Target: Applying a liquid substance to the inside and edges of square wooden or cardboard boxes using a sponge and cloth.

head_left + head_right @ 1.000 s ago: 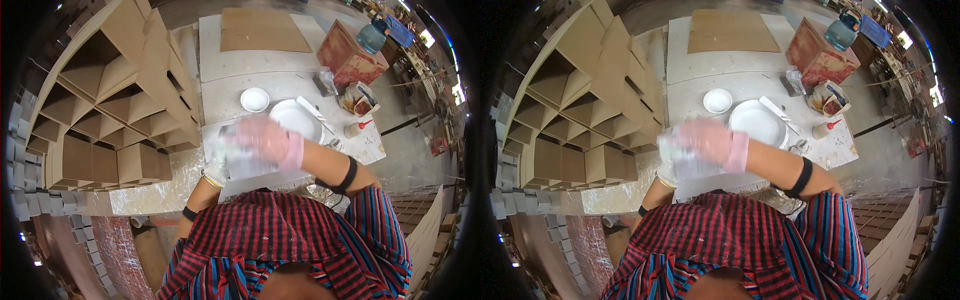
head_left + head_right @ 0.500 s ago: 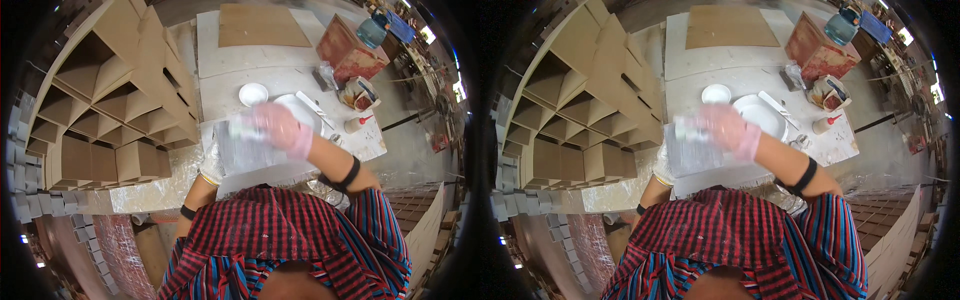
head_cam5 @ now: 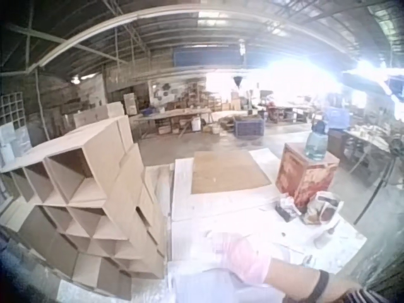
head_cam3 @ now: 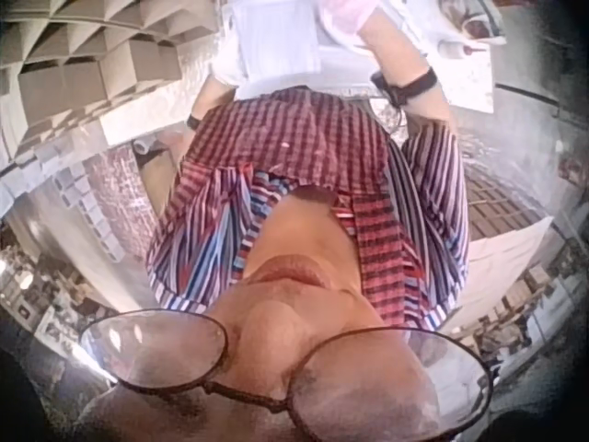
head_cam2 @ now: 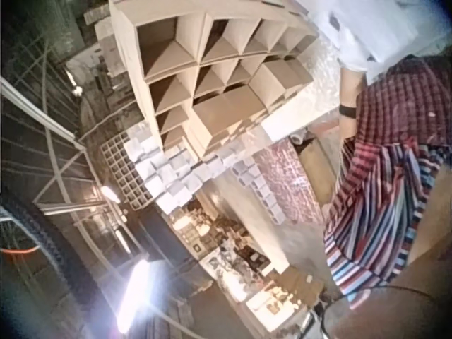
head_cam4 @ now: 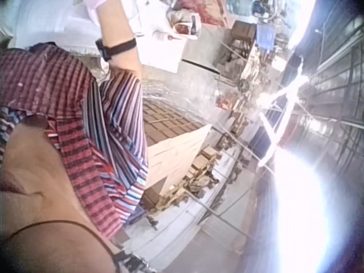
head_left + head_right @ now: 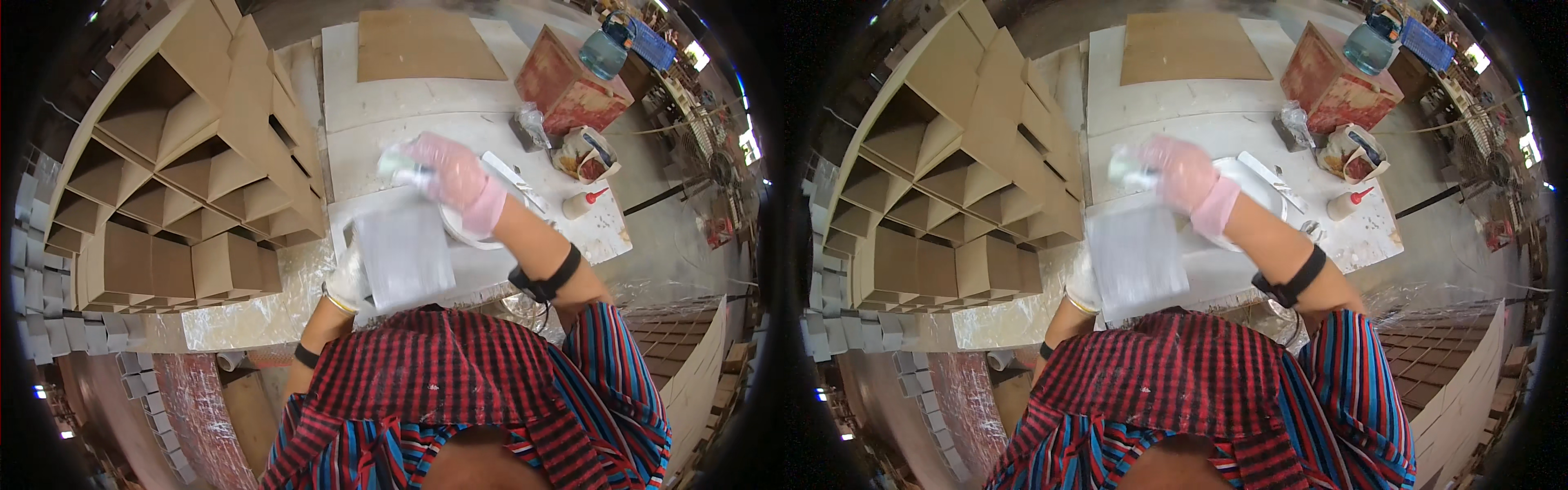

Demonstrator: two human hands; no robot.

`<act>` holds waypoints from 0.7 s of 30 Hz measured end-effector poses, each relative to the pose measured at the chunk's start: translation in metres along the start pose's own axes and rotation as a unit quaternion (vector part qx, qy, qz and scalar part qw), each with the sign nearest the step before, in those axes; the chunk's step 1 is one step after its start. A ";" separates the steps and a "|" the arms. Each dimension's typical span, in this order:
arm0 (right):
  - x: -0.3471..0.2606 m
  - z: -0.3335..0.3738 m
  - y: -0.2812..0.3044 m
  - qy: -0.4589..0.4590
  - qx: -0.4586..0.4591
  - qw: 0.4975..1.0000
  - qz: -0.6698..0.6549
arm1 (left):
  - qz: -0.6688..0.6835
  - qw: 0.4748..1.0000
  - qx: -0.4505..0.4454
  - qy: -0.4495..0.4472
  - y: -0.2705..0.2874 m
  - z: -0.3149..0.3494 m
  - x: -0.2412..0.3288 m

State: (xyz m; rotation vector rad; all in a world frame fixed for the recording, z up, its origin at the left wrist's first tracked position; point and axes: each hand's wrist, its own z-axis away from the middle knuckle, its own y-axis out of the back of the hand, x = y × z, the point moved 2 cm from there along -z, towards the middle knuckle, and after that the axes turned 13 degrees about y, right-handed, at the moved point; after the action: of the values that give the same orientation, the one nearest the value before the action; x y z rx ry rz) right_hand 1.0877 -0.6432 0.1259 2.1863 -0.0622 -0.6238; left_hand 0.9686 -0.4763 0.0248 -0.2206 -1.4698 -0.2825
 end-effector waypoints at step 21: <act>-0.052 0.015 -0.057 -0.273 0.309 0.666 -0.622 | 0.014 0.991 0.131 -0.010 0.028 0.049 0.045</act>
State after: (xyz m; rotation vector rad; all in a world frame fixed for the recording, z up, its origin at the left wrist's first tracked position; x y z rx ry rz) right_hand 1.0264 -0.6041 0.0975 2.2929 1.1642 -2.2917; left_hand 0.9343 -0.4371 0.0746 -0.0313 -1.5054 -0.0632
